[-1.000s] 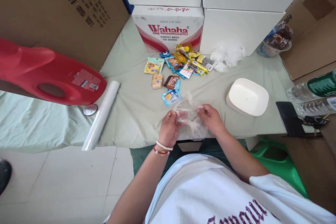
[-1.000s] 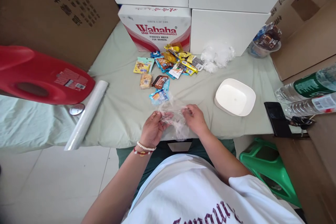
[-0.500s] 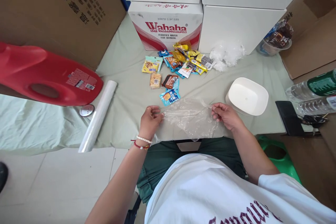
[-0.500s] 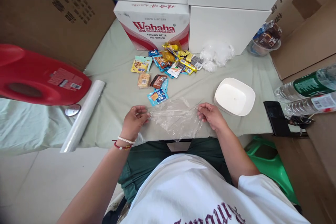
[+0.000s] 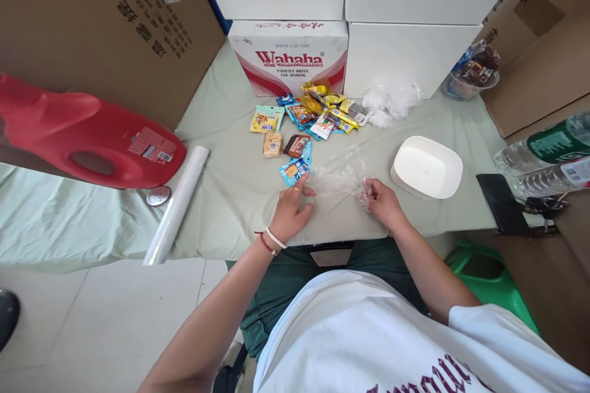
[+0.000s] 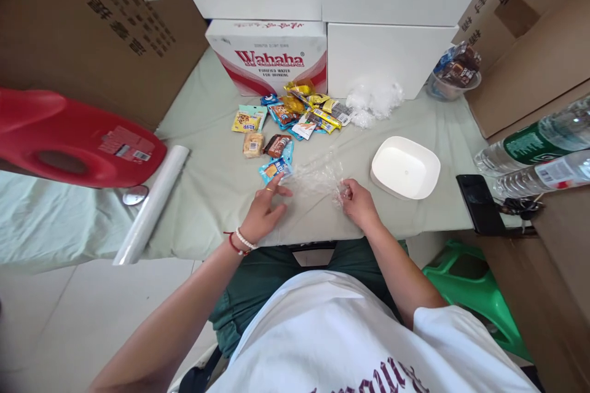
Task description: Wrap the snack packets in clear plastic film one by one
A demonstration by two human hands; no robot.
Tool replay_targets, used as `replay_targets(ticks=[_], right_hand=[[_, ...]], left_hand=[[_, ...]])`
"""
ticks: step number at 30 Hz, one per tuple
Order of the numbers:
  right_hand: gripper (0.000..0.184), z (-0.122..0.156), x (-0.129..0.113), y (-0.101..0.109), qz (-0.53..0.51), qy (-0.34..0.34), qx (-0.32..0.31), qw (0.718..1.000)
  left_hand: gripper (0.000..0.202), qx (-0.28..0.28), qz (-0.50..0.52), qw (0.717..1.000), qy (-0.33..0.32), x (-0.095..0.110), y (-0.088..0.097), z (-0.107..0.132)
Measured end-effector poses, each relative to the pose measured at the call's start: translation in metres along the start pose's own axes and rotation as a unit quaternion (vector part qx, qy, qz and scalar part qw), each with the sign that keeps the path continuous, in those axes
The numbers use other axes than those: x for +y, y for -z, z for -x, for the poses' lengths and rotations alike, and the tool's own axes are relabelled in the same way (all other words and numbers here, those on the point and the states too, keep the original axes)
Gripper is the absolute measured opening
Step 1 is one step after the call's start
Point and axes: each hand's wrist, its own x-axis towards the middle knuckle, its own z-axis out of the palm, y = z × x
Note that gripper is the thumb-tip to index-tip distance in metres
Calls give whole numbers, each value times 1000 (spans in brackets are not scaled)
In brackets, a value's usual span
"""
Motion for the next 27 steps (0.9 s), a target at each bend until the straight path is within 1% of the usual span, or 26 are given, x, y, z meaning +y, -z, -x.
replay_targets(ticks=[2,4,5,7,9,10,11,13,14,17,20,22,23,25,27], right_hand=[[41,5,2,-2,72,31,24,997],[48,11,2,-6,133,52,40,989],[51,14,1,-8,155,60,44,985],[55,19,1,-12,185,69,49,979],[57,20,1,-14,194,70,50,977],[58,20,2,-14,191,67,51,978],[58,20,3,-13,184,63,51,980],[57,18,4,-10,159,59,51,984],[57,16,5,-9,144,57,51,987],[55,11,7,-4,99,53,55,992],[51,4,9,-1,43,42,50,997],[45,-2,9,1,-11,12,35,999],[42,-4,9,2,-38,-4,27,999],[39,-7,8,4,-87,-23,15,996],[39,-8,8,7,-117,-23,11,993]], left_hand=[[51,52,56,995,65,3,-3,-7],[45,90,71,987,109,8,-7,-17],[43,94,64,986,125,11,-9,-22],[43,76,41,985,149,15,-12,-34],[50,39,37,987,150,14,-15,-41],[48,24,42,990,132,12,-15,-43],[40,17,49,994,101,9,-14,-43],[19,17,44,999,9,1,-9,-36],[14,21,26,999,-41,-2,-6,-30],[15,28,-63,983,-170,-10,7,-8],[19,32,-128,959,-253,-11,19,14],[22,31,-123,950,-284,-10,26,24],[23,34,-110,950,-290,-10,29,27],[23,50,-78,955,-282,-10,36,31],[22,74,-56,960,-263,-11,41,32]])
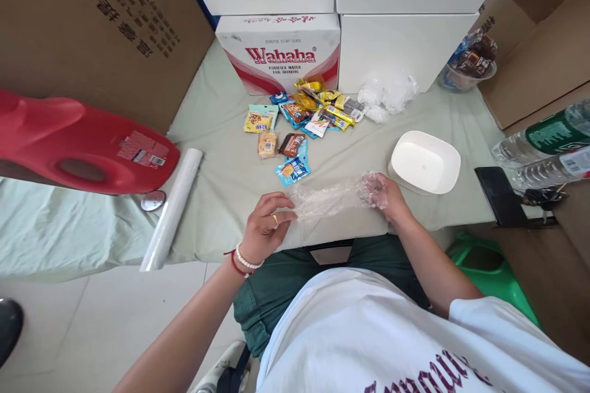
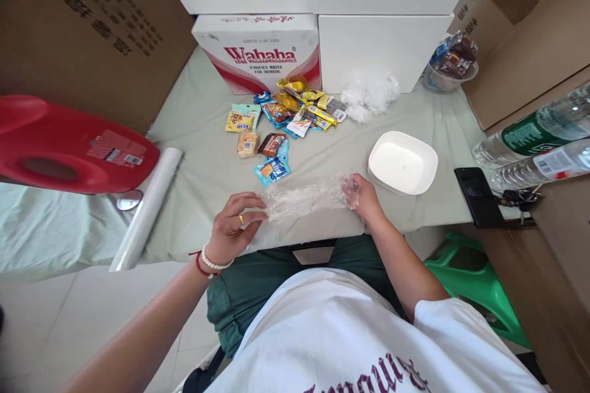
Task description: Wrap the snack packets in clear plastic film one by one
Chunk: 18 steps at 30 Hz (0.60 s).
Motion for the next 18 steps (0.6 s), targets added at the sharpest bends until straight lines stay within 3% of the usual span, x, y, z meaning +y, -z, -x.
replay_targets(ticks=[3,7,10,12,15,17,18], right_hand=[[38,3,1,6,36,12,-2,999],[48,12,1,16,212,82,16,974],[80,21,-7,23,324,202,46,923],[85,27,-17,26,394,300,39,868],[65,33,-35,27,407,406,-38,817],[37,33,-45,24,358,438,-102,818],[25,32,-48,22,321,433,-126,833]], left_hand=[[21,27,4,999,31,-4,0,3],[21,22,4,997,72,-12,-10,12],[21,1,17,993,114,-16,-17,18],[21,-10,23,990,139,-18,-20,21],[21,-10,48,987,152,-20,-23,22],[23,0,80,984,158,-22,-25,22],[23,6,92,982,163,-22,-26,22]])
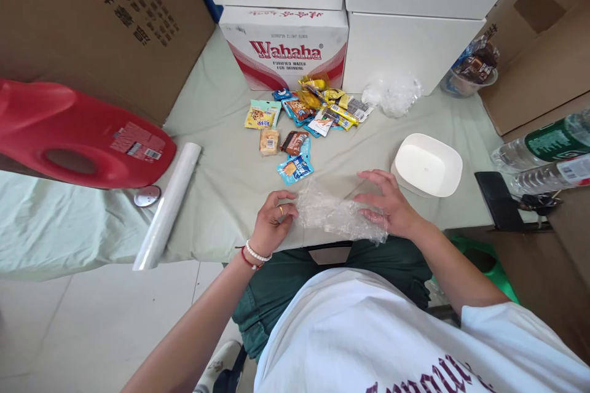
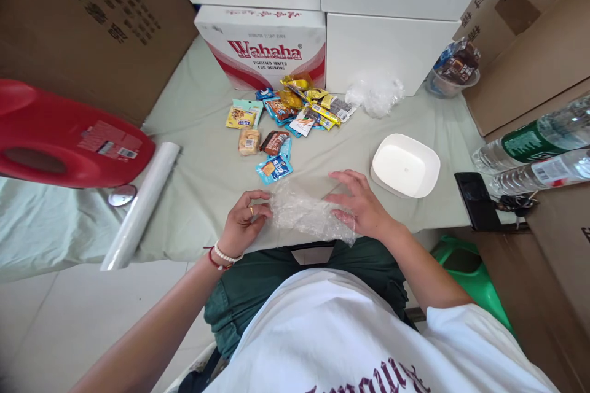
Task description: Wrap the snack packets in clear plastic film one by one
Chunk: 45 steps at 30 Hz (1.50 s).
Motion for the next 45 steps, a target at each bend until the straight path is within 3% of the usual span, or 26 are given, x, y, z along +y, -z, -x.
replay_targets(ticks=[3,5,7,9,10,13,16,20,23,25,28,31,34,39,45], right_hand=[[20,-13,4,-7,-165,-103,21,981],[26,-23,12,-17,-275,-246,52,928],[30,-34,20,-27,-350,-387,73,850],[30,-45,28,-34,-377,-468,74,796],[29,-49,31,-37,-374,-483,69,789],[30,-57,37,-42,-338,-482,49,807],[33,-59,42,-44,-294,-466,20,834],[37,-57,47,-46,-240,-443,-13,864],[31,-57,50,-45,-229,-446,-13,865],[23,-57,53,-42,-215,-452,-1,866],[19,-56,57,-35,-155,-449,19,880],[22,-52,62,-28,-124,-451,35,883],[25,-49,65,-27,-114,-444,40,888],[28,-47,72,-32,-31,-413,61,908],[41,-53,72,-21,65,-357,96,927]], left_hand=[[24,17,2,1000,10,-3,-2,0],[25,35,-35,999,-6,-5,-2,2],[25,51,-104,992,-47,-5,-1,7],[23,42,-186,977,-98,-3,1,12],[21,24,-219,968,-123,-1,2,14],[14,-79,-244,950,-177,9,3,18],[20,-159,-208,952,-160,20,2,11],[42,-100,-229,968,6,27,-6,-6],[38,-97,-307,942,95,26,-14,-15],[33,-129,-352,921,105,25,-18,-15],[44,-144,-378,909,102,26,-18,-9],[54,-109,-374,915,108,28,-15,-1],[51,-47,-375,917,128,26,-16,6],[53,29,-356,920,162,19,-27,20],[60,33,-347,925,153,20,-37,33]])
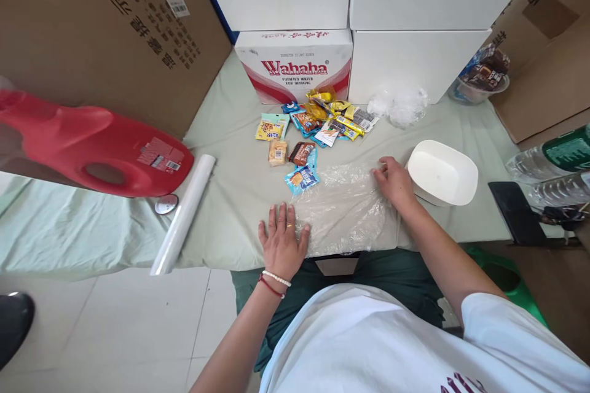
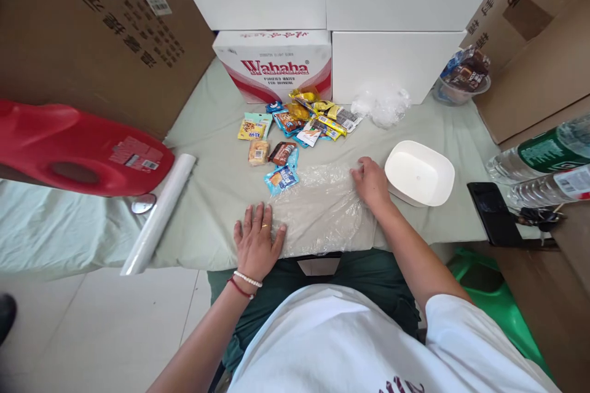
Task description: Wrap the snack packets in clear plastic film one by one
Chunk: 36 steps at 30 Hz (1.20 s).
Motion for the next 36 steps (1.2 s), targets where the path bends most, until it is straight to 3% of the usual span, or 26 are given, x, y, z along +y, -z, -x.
replay_targets(ticks=[5,7,11,14,16,20,24,27,30,32,36], right_hand=[[40,40,-46,22,27,172,98,980],[38,66,-69,16,11,227,47,973],[42,108,-89,-24,11,332,-147,932],[53,124,-80,-51,24,358,-204,911],[55,129,-72,-57,27,362,-214,907],[51,131,-65,-54,29,379,-218,899],[48,130,-66,-51,27,379,-211,901],[45,130,-66,-52,23,376,-204,904],[45,130,-66,-53,17,375,-200,905],[45,130,-65,-53,13,376,-200,905],[44,130,-64,-54,10,378,-200,904]], left_hand=[[59,6,16,1000,5,4,-2,3],[55,27,35,999,4,5,-3,3],[49,86,78,993,-3,1,-3,-11],[34,97,79,992,8,-4,-3,-33],[28,79,77,994,14,-4,-6,-50],[23,54,116,991,31,6,-14,-76],[18,68,259,961,70,13,-17,-87],[22,77,288,949,104,10,-14,-91],[44,29,289,944,156,9,-8,-93],[58,-39,309,930,193,12,-3,-95],[49,-161,396,880,207,15,9,-111]])
